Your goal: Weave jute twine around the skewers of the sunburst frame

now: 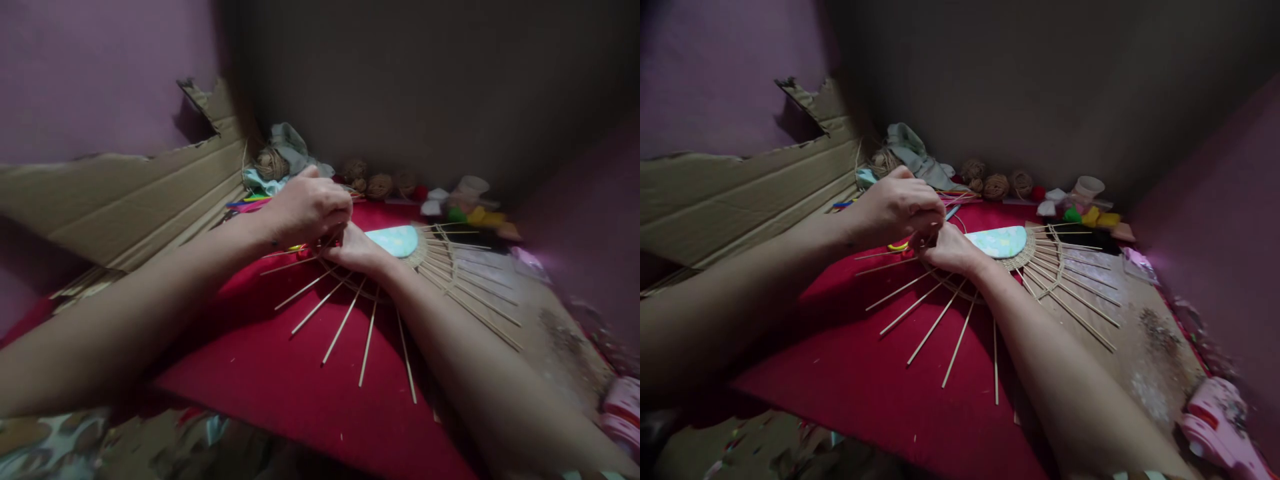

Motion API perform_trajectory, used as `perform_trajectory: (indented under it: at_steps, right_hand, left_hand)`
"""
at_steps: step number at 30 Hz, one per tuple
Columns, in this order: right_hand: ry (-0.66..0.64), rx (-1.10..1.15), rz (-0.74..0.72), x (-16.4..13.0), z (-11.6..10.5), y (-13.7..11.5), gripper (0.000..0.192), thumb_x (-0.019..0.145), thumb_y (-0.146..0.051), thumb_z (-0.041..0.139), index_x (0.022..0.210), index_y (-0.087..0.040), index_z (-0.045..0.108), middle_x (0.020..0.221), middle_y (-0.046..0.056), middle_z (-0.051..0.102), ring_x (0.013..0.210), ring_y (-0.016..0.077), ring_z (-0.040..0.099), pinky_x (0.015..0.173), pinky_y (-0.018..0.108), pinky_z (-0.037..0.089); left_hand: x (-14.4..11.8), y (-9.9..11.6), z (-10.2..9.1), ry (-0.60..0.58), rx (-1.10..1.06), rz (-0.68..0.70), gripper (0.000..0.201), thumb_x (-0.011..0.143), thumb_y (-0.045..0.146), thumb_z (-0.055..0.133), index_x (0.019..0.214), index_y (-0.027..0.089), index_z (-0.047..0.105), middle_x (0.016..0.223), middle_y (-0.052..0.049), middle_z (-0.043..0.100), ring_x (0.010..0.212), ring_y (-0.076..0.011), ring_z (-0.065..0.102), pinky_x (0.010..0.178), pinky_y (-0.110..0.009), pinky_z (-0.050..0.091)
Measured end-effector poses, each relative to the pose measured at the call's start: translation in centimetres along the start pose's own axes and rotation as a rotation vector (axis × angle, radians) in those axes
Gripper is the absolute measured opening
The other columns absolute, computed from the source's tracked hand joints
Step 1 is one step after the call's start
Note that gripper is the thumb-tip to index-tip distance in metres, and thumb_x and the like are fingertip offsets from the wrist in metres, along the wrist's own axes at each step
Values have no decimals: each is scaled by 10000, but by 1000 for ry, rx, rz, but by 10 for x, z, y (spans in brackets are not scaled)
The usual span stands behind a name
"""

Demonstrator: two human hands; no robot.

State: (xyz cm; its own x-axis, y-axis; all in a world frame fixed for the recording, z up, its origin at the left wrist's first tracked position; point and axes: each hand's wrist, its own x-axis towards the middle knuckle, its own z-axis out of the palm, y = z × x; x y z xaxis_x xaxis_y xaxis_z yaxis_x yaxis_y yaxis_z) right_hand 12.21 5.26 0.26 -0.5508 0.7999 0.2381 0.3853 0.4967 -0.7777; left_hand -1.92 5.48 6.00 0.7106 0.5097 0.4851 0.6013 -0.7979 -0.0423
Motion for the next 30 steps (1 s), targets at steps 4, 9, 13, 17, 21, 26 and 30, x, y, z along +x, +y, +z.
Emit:
perform_trajectory:
  at_steps: [4, 9, 13, 17, 21, 26, 30]
  right_hand:
    - [-83, 176, 39, -2, -5, -1, 29, 688, -148, 588, 699, -138, 614, 655, -13, 601, 630, 114, 527, 602, 240, 408]
    - [-41, 175, 67, 2, -2, 8, 71, 737, -174, 596, 670, -151, 602, 654, 0, 623, 628, 121, 554, 617, 249, 423]
    - [1, 85, 49, 3, 0, 10, 91, 760, -160, 582, 675, -149, 615, 680, 15, 652, 654, 133, 580, 637, 254, 435]
    - [49, 0, 16, 4, 0, 6, 99, 767, -167, 585, 676, -150, 618, 670, -2, 632, 647, 123, 556, 620, 241, 414]
    - [70, -92, -40, 5, 4, 4, 93, 774, -160, 583, 692, -141, 620, 692, -5, 605, 673, 120, 532, 631, 240, 390]
    - [80, -187, -67, 7, 13, -3, 100, 757, -101, 577, 678, -142, 623, 715, -6, 570, 687, 117, 513, 652, 240, 374]
    - [108, -238, -25, 9, 17, -12, 114, 773, -98, 573, 699, -144, 646, 718, 0, 560, 672, 116, 492, 646, 244, 363]
  left_hand:
    - [-3, -23, 16, 92, -45, -63, 177, 834, 269, 509, 758, 203, 655, 743, 5, 653, 773, -153, 558, 924, -378, 323]
    - [-26, -23, 1, 293, 34, -255, 191, 827, 294, 542, 885, 169, 674, 963, -85, 650, 926, -215, 545, 850, -363, 381]
    - [-44, -17, -14, 12, -142, -398, 186, 812, 295, 542, 793, 182, 690, 726, -24, 658, 658, -138, 552, 639, -263, 401]
    - [-49, -11, -4, -394, -146, -427, 151, 754, 267, 573, 769, 183, 697, 697, -24, 657, 654, -152, 563, 585, -248, 362]
    - [-48, -6, 10, -398, -262, -405, 178, 774, 249, 523, 837, 179, 674, 758, -21, 671, 693, -142, 582, 602, -229, 371]
    - [-53, -15, 10, -440, -300, -378, 171, 763, 292, 527, 703, 174, 635, 652, -4, 624, 609, -127, 549, 540, -218, 360]
    - [-60, -34, 8, -429, -320, -378, 170, 742, 270, 528, 613, 173, 581, 532, 15, 558, 490, -94, 479, 455, -198, 311]
